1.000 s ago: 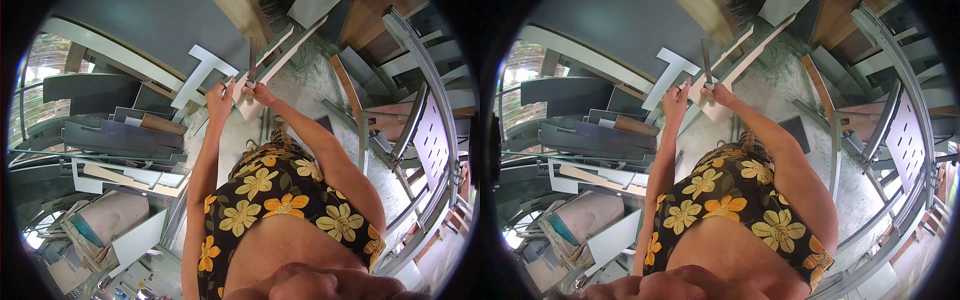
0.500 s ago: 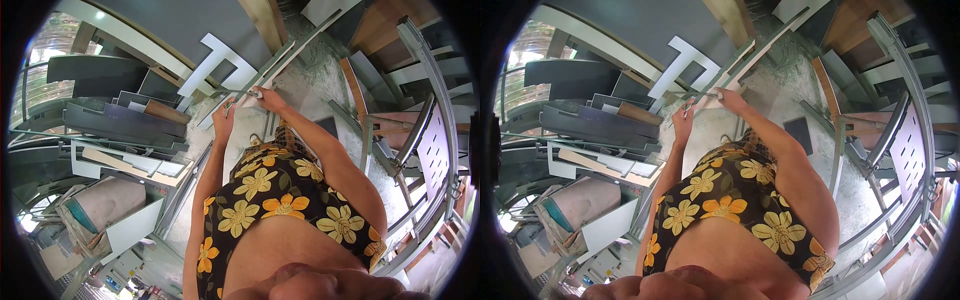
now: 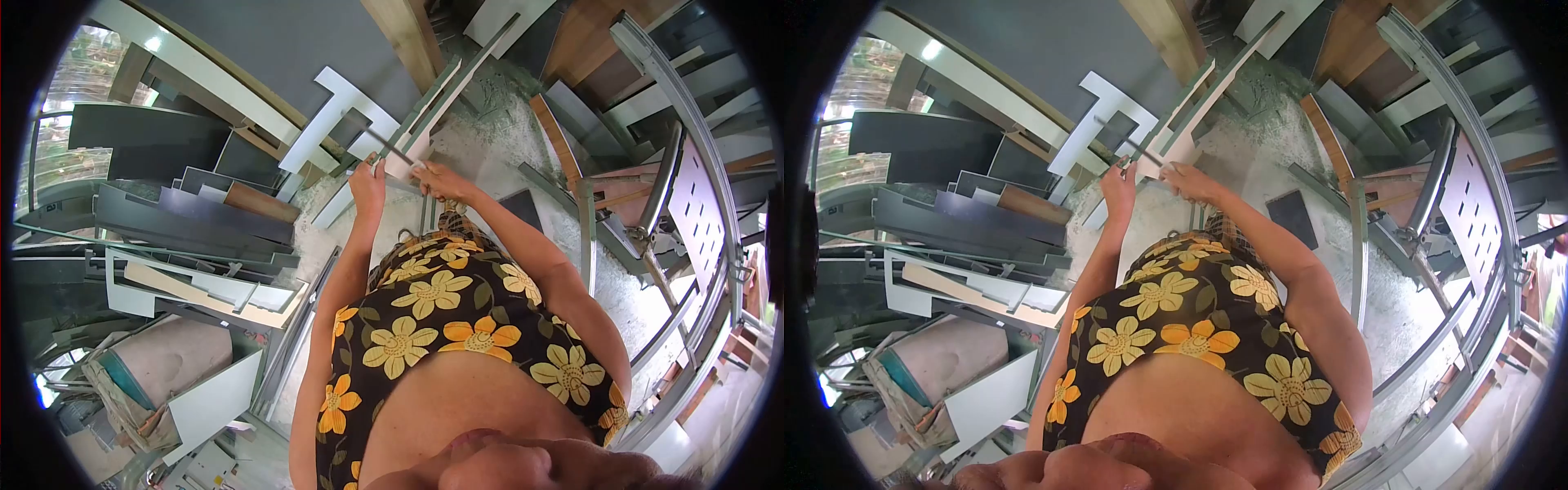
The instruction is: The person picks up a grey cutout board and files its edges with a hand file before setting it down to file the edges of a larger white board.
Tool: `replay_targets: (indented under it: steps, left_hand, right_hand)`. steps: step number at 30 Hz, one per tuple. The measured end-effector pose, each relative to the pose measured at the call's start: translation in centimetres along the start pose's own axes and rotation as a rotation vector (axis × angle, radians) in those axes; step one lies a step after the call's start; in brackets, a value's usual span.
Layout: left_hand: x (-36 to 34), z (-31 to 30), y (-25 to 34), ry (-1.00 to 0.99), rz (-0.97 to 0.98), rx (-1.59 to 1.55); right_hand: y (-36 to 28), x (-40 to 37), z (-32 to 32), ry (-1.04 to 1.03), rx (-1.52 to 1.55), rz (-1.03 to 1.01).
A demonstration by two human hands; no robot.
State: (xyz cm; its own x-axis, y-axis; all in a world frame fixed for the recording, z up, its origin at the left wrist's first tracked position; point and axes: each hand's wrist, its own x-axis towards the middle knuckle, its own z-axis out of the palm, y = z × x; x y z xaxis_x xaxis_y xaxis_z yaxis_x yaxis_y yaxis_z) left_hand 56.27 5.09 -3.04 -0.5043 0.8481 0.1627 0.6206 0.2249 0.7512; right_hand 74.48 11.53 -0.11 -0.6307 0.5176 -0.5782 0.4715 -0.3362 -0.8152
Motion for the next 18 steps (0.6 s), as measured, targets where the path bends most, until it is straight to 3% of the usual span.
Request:
replay_targets:
  steps: [3,7,12,15,18]
  left_hand:
    - [-0.1,0.1,-0.3,-0.012,0.031,0.042]
    - [-0.1,0.0,0.5,-0.080,-0.059,0.026]
    - [-0.1,0.7,-0.8,-0.018,0.033,0.006]
    - [0.4,0.2,0.1,-0.078,-0.033,0.049]
    - [0.4,-0.1,0.1,-0.034,0.020,0.057]
  right_hand:
    - [-1.3,0.0,0.7,-0.112,0.031,0.096]
    - [-0.1,1.1,-1.2,-0.019,-0.025,0.122]
    - [-0.2,1.7,-2.5,0.116,-0.133,0.079]
    - [-0.1,2.5,-5.1,0.330,-0.086,0.058]
    - [-1.6,0.6,-5.6,0.252,-0.224,-0.011]
